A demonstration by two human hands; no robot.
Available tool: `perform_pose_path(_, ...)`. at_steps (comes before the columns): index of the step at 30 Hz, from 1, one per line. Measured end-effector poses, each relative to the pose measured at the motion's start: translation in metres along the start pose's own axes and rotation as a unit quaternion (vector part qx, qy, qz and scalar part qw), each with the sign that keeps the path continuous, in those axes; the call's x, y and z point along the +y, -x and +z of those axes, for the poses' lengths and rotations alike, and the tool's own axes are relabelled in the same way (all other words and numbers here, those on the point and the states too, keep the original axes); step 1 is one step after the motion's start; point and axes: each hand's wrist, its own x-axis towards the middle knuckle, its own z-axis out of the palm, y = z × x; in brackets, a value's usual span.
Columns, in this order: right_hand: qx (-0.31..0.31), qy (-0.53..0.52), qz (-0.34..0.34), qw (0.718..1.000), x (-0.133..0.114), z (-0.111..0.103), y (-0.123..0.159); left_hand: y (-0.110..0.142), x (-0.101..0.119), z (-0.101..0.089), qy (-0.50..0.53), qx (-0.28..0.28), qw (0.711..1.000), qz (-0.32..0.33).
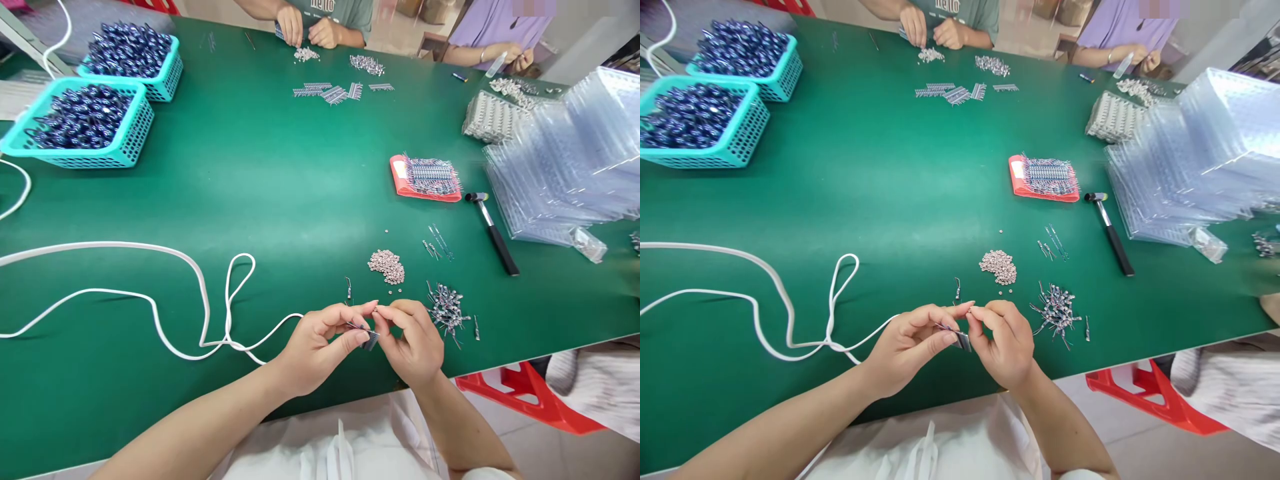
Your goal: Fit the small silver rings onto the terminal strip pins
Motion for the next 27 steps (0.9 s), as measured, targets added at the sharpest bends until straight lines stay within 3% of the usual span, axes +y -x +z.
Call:
perform_pose_path(5,-0.002,-0.015,-0.005,1.000,0.001,-0.003,0.000,-0.003,0.003,0.001,0.053,0.015,0.998,-0.032)
perform_pose_path(11,-0.050,-0.186,0.118,0.974,-0.003,-0.004,0.001,-0.009,0.003,-0.003,0.083,0.091,0.991,-0.052)
perform_pose_path(14,-0.055,-0.231,0.148,0.960,-0.005,-0.002,0.002,-0.011,0.000,-0.004,0.097,0.107,0.988,-0.049)
perform_pose_path(27,-0.061,-0.243,0.158,0.955,-0.001,0.001,0.007,-0.011,-0.007,-0.003,0.076,0.108,0.991,-0.030)
